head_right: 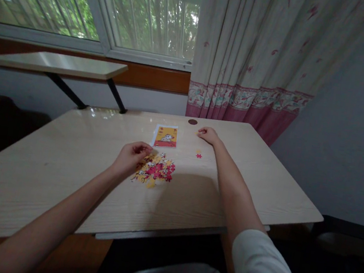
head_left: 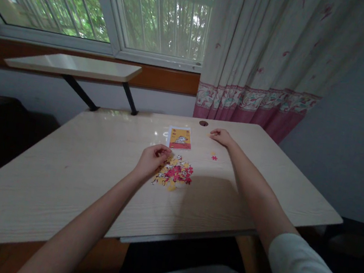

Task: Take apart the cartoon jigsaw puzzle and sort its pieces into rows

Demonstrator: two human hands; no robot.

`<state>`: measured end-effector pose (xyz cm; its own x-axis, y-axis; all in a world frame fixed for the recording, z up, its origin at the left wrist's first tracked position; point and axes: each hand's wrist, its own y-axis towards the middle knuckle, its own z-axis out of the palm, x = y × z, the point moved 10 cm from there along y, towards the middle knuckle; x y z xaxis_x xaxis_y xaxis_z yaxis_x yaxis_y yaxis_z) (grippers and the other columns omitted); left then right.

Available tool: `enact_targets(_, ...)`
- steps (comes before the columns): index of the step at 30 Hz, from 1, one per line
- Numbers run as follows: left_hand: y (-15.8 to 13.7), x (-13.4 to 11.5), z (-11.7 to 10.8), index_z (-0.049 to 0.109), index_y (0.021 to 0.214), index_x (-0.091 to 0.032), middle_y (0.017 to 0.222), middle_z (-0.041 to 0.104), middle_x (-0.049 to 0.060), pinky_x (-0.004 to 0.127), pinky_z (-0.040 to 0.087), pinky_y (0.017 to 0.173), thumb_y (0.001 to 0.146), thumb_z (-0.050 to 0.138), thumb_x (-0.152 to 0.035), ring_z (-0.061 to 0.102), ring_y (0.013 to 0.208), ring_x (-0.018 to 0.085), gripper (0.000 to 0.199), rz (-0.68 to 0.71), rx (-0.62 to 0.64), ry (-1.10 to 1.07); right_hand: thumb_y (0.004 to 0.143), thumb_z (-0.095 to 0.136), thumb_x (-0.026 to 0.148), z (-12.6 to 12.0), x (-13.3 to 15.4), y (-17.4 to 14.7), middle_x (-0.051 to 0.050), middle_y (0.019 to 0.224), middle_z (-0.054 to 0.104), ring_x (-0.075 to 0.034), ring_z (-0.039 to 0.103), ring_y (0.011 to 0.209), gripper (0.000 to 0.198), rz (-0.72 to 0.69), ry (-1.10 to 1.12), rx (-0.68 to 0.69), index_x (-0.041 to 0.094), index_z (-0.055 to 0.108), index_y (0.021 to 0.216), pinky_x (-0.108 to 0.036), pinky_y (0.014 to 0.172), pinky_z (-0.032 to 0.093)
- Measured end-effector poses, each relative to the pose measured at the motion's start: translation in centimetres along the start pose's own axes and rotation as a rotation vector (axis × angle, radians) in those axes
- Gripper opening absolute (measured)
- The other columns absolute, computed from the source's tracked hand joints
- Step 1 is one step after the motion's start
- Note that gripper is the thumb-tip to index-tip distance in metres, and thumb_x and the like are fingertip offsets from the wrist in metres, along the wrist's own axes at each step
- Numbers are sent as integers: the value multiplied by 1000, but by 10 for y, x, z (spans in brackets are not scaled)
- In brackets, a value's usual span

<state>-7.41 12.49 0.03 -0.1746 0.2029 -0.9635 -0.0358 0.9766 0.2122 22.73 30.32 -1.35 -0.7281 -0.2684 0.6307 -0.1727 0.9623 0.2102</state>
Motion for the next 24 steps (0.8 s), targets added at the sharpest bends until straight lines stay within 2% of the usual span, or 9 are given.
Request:
enact_targets(3, 0, -2, 1, 69, 75, -18, 67, 64, 2, 24, 40, 58, 62, 65, -23, 55, 61, 14, 14, 15, 18, 30, 71, 66, 29, 0, 0, -1, -6, 81, 67, -11, 56, 66, 32, 16, -2, -26, 12, 68, 98, -24, 65, 43)
enact_targets(10, 0, -3, -2, 70, 74, -17, 67, 64, 2, 23, 39, 55, 60, 65, -23, 54, 58, 14, 16, 10, 3, 41, 73, 65, 35, 2, -3, -3, -4, 82, 70, -15, 60, 75, 23, 35, -17, -74, 20, 72, 89, -26, 72, 44)
enact_targets(18, 3, 2, -2, 69, 77, -16, 66, 63, 2, 23, 39, 55, 63, 65, -28, 53, 58, 13, 18, 19, 20, 67, 72, 67, 31, 0, -2, -5, -4, 82, 71, -15, 61, 73, 21, 17, 26, -89, 18, 72, 87, -26, 73, 45)
enact_targets(24, 6, -2, -6, 68, 79, -15, 69, 63, 3, 23, 38, 54, 68, 61, -28, 51, 57, 12, 19, 68, 12, 179, 73, 63, 25, -7, 1, -8, -5, 77, 70, -12, 58, 65, 23, -6, 61, -121, 13, 71, 91, -23, 65, 44)
